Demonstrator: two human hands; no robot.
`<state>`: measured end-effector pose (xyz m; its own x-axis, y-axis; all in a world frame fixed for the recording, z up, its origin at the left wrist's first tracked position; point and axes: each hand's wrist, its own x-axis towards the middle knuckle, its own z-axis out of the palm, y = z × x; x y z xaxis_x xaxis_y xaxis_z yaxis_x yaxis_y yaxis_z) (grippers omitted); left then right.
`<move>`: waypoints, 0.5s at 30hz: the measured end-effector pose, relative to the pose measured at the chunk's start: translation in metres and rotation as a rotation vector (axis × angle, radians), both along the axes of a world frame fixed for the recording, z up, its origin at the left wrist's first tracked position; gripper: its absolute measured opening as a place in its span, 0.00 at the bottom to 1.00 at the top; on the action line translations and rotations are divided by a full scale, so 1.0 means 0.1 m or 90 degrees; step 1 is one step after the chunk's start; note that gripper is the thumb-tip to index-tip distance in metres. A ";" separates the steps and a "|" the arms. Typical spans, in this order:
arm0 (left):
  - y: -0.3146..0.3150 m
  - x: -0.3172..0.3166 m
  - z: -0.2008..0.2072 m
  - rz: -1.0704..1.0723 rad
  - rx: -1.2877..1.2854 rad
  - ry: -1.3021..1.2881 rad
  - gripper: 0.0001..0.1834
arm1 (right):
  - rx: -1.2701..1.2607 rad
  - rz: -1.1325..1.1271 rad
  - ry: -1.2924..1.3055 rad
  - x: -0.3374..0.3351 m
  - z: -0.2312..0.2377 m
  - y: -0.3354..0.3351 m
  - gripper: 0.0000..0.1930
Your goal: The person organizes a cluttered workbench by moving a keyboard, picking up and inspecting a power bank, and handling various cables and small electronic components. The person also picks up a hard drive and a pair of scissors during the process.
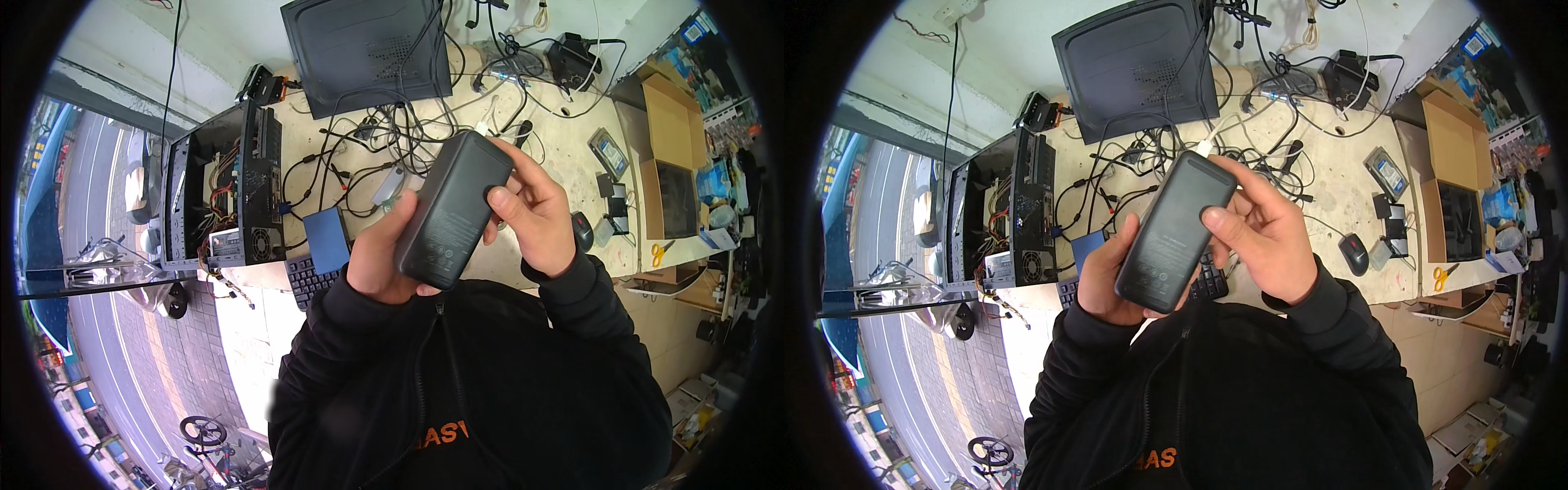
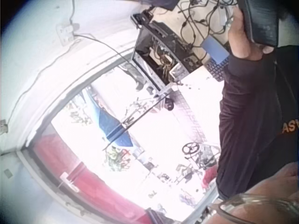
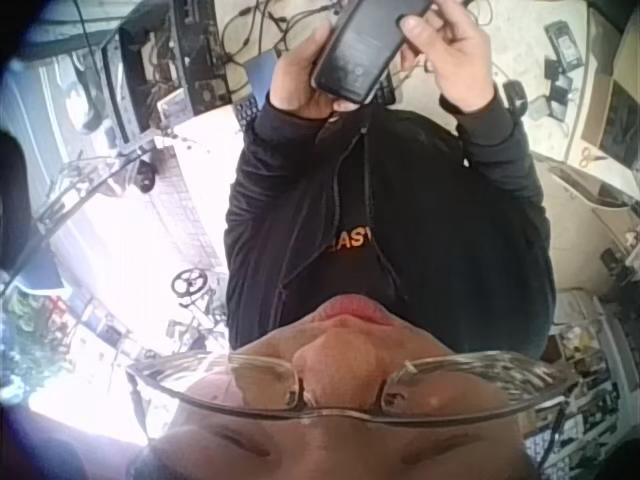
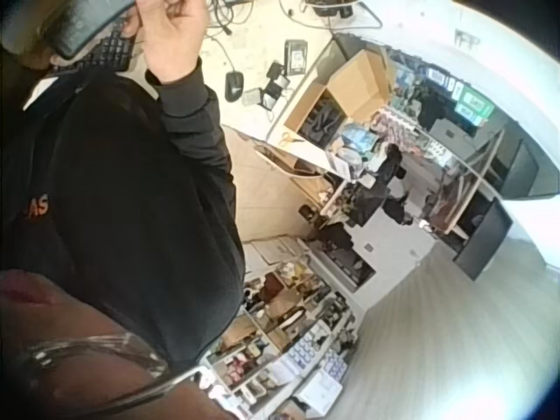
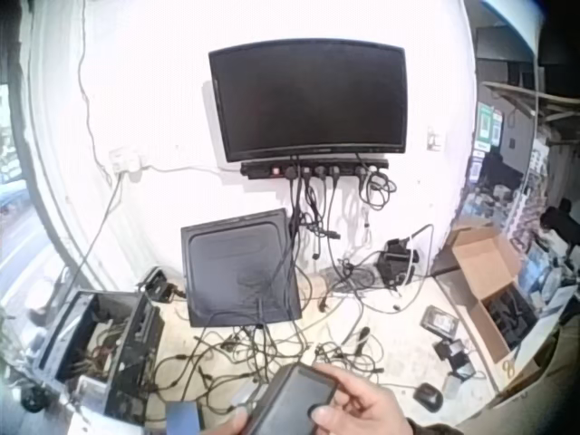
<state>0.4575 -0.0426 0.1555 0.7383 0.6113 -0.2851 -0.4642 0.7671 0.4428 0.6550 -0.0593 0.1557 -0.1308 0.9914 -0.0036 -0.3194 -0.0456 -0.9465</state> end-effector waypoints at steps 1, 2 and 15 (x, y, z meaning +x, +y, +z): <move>0.00 0.01 0.01 -0.006 0.036 -0.001 0.36 | 0.006 -0.005 -0.002 0.01 0.01 0.00 0.27; 0.01 0.03 0.02 -0.013 0.071 -0.002 0.35 | 0.011 -0.010 -0.005 0.03 0.01 -0.01 0.27; 0.10 0.39 0.39 0.001 0.145 0.027 0.37 | 0.211 -0.129 -0.089 0.22 0.63 -0.06 0.30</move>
<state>0.4964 -0.0325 0.1945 0.7277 0.6642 -0.1709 -0.4421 0.6448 0.6235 0.6766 -0.0653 0.2182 0.0468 0.9473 0.3168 -0.1570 0.3202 -0.9342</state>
